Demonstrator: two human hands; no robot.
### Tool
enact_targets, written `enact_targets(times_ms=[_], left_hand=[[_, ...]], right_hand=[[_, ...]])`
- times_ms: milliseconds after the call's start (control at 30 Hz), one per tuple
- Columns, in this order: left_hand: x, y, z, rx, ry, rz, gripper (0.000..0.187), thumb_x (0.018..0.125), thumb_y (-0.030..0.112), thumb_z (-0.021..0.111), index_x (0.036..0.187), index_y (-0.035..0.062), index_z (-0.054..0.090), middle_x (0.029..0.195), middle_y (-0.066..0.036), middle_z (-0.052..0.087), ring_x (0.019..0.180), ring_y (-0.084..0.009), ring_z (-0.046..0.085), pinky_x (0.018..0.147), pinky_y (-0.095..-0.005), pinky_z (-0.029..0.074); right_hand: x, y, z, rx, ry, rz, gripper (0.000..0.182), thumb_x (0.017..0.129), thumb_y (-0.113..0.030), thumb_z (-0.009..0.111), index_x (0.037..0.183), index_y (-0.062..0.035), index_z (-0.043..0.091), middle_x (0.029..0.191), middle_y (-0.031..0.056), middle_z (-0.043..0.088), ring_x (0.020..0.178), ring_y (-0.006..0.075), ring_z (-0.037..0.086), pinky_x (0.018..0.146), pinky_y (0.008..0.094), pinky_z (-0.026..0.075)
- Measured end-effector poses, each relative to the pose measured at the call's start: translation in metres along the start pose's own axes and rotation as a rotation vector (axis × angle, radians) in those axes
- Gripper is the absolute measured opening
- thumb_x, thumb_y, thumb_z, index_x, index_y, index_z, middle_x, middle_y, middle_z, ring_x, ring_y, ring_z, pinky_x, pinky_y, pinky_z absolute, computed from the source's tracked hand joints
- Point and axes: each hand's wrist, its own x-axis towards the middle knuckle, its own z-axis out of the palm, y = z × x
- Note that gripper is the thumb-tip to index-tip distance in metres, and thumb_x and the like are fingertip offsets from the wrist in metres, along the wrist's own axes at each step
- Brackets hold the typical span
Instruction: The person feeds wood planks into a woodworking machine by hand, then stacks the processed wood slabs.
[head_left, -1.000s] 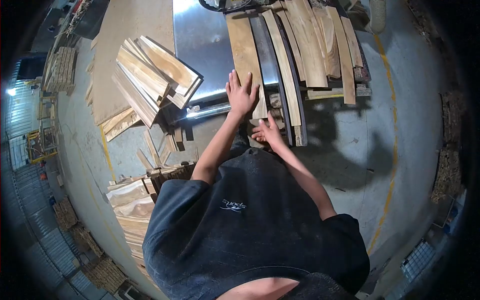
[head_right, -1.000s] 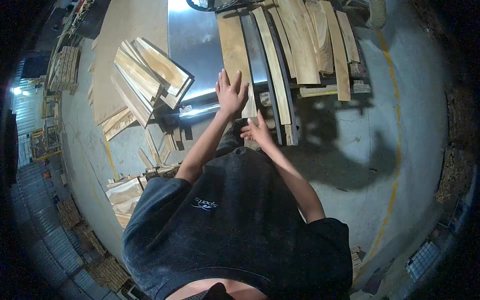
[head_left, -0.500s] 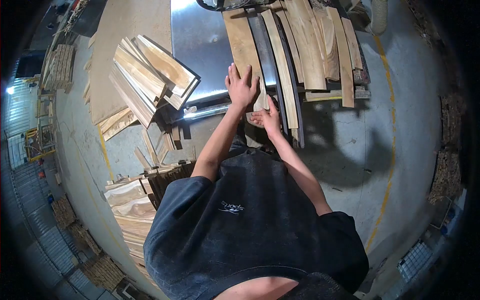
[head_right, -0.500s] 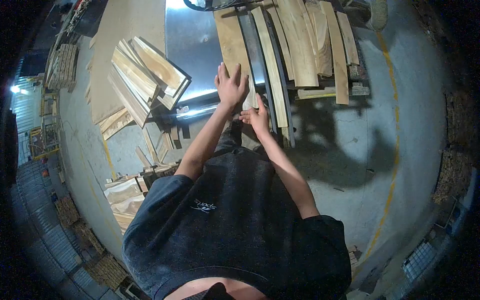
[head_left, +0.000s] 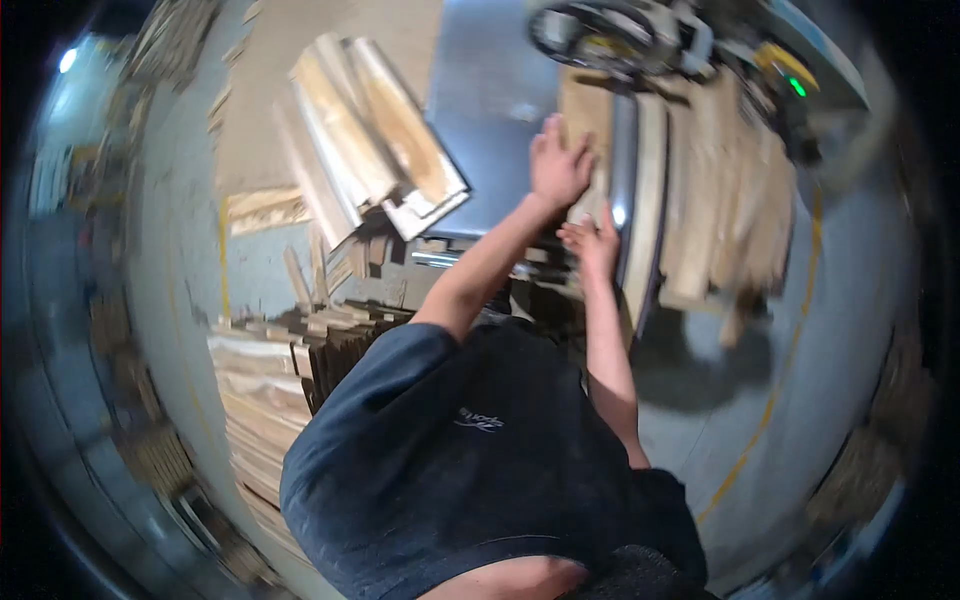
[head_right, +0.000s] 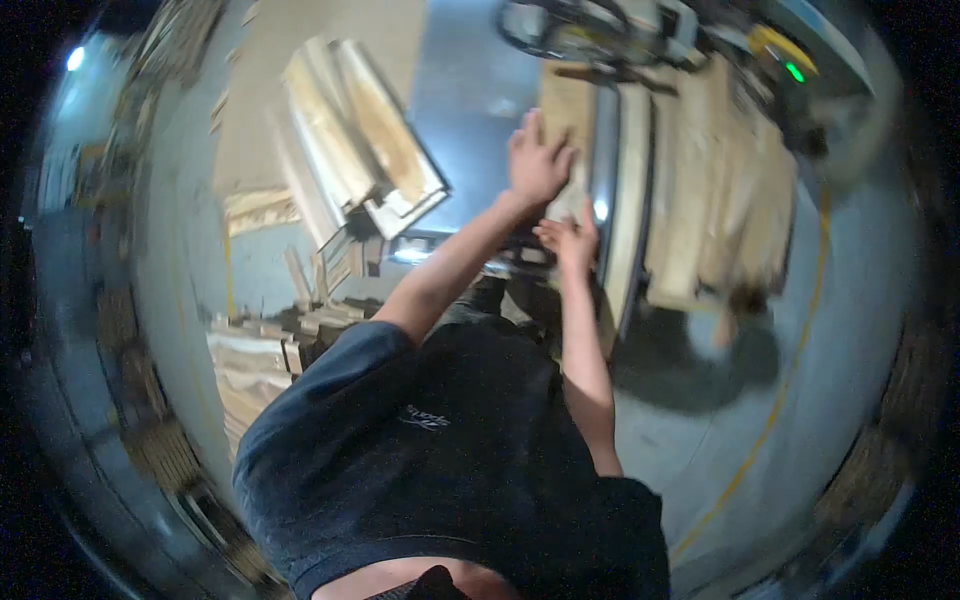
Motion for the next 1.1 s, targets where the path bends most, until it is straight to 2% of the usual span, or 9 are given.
enact_targets(times_ms=[333, 400, 433, 533, 567, 667, 800, 1000, 1100], left_hand=[[0.079, -0.037, 0.004, -0.174, 0.166, -0.117, 0.027, 0.083, 0.022, 0.062, 0.109, 0.0161, 0.071, 0.130, -0.026, 0.051, 0.120, -0.0370, 0.052, 0.097, -0.0469, 0.040], [0.098, -0.067, -0.014, -0.519, -0.318, -0.191, 0.022, 0.083, 0.020, 0.062, 0.100, 0.0102, 0.072, 0.112, -0.019, 0.064, 0.102, -0.0326, 0.064, 0.085, -0.0414, 0.049], [0.100, -0.078, -0.023, -0.627, -0.161, -0.327, 0.017, 0.080, 0.017, 0.064, 0.089, 0.0063, 0.072, 0.095, -0.015, 0.068, 0.084, -0.0323, 0.067, 0.076, -0.0389, 0.052], [0.109, -0.127, -0.115, -0.181, 0.518, -0.103, 0.016, 0.072, 0.007, 0.068, 0.088, 0.0040, 0.070, 0.085, -0.018, 0.065, 0.083, -0.0347, 0.063, 0.074, -0.0431, 0.050], [0.095, -0.141, -0.139, -0.120, 0.516, -0.330, 0.013, 0.073, 0.011, 0.068, 0.082, 0.0029, 0.070, 0.090, -0.019, 0.066, 0.090, -0.0378, 0.062, 0.086, -0.0461, 0.047], [0.043, -0.201, -0.189, 0.400, 0.447, -0.857, 0.066, 0.077, 0.033, 0.071, 0.135, 0.0092, 0.051, 0.129, -0.033, 0.048, 0.123, -0.0485, 0.041, 0.100, -0.0497, 0.039], [-0.025, -0.254, -0.194, 0.367, 0.388, -0.810, 0.054, 0.074, 0.038, 0.072, 0.117, 0.0058, 0.066, 0.096, -0.028, 0.065, 0.104, -0.0419, 0.059, 0.093, -0.0470, 0.044], [-0.062, -0.151, -0.230, 0.057, 0.205, -0.750, 0.049, 0.076, 0.031, 0.065, 0.115, 0.0014, 0.065, 0.101, -0.022, 0.066, 0.095, -0.0335, 0.065, 0.084, -0.0397, 0.052], [-0.100, -0.114, -0.214, -1.310, 0.182, -0.842, 0.053, 0.083, 0.039, 0.052, 0.113, -0.0034, 0.064, 0.103, -0.020, 0.067, 0.092, -0.0254, 0.066, 0.080, -0.0345, 0.054]], right_hand=[[0.056, -0.051, 0.041, -0.259, 0.086, -0.025, 0.066, 0.099, -0.018, 0.052, 0.154, -0.0210, 0.014, 0.080, 0.0120, 0.067, 0.061, 0.0165, 0.063, 0.051, 0.0229, 0.047], [0.066, -0.059, 0.045, -0.311, 0.131, -0.034, 0.068, 0.099, -0.021, 0.053, 0.154, -0.0217, 0.014, 0.080, 0.0106, 0.067, 0.059, 0.0149, 0.062, 0.050, 0.0212, 0.044], [0.071, -0.064, 0.049, -0.321, 0.132, -0.039, 0.068, 0.099, -0.021, 0.053, 0.154, -0.0217, 0.014, 0.080, 0.0106, 0.067, 0.059, 0.0149, 0.062, 0.050, 0.0212, 0.044], [0.089, -0.072, 0.055, -0.392, 0.148, -0.042, 0.070, 0.098, -0.023, 0.055, 0.154, -0.0197, 0.013, 0.078, 0.0078, 0.066, 0.060, 0.0132, 0.061, 0.051, 0.0207, 0.043], [0.100, -0.073, 0.053, -0.419, 0.141, -0.075, 0.071, 0.098, -0.023, 0.055, 0.154, -0.0168, 0.012, 0.083, 0.0087, 0.067, 0.067, 0.0143, 0.063, 0.054, 0.0213, 0.044], [0.103, -0.067, 0.066, -0.364, 0.143, -0.168, 0.073, 0.098, -0.023, 0.055, 0.154, -0.0113, 0.010, 0.100, 0.0116, 0.066, 0.085, 0.0172, 0.065, 0.063, 0.0235, 0.046], [0.085, -0.059, 0.054, -0.114, -0.094, -0.312, 0.074, 0.098, -0.024, 0.057, 0.153, -0.0067, 0.010, 0.128, 0.0161, 0.056, 0.114, 0.0216, 0.058, 0.084, 0.0290, 0.048], [0.002, -0.023, 0.028, -0.233, -0.237, -0.083, 0.055, 0.099, -0.032, 0.055, 0.143, -0.0043, 0.037, 0.130, 0.0141, 0.056, 0.115, 0.0213, 0.059, 0.091, 0.0315, 0.048], [-0.057, -0.002, 0.024, -0.351, -0.379, 0.090, 0.057, 0.099, -0.045, 0.047, 0.141, -0.0066, 0.042, 0.130, 0.0128, 0.057, 0.113, 0.0210, 0.060, 0.091, 0.0334, 0.048]])
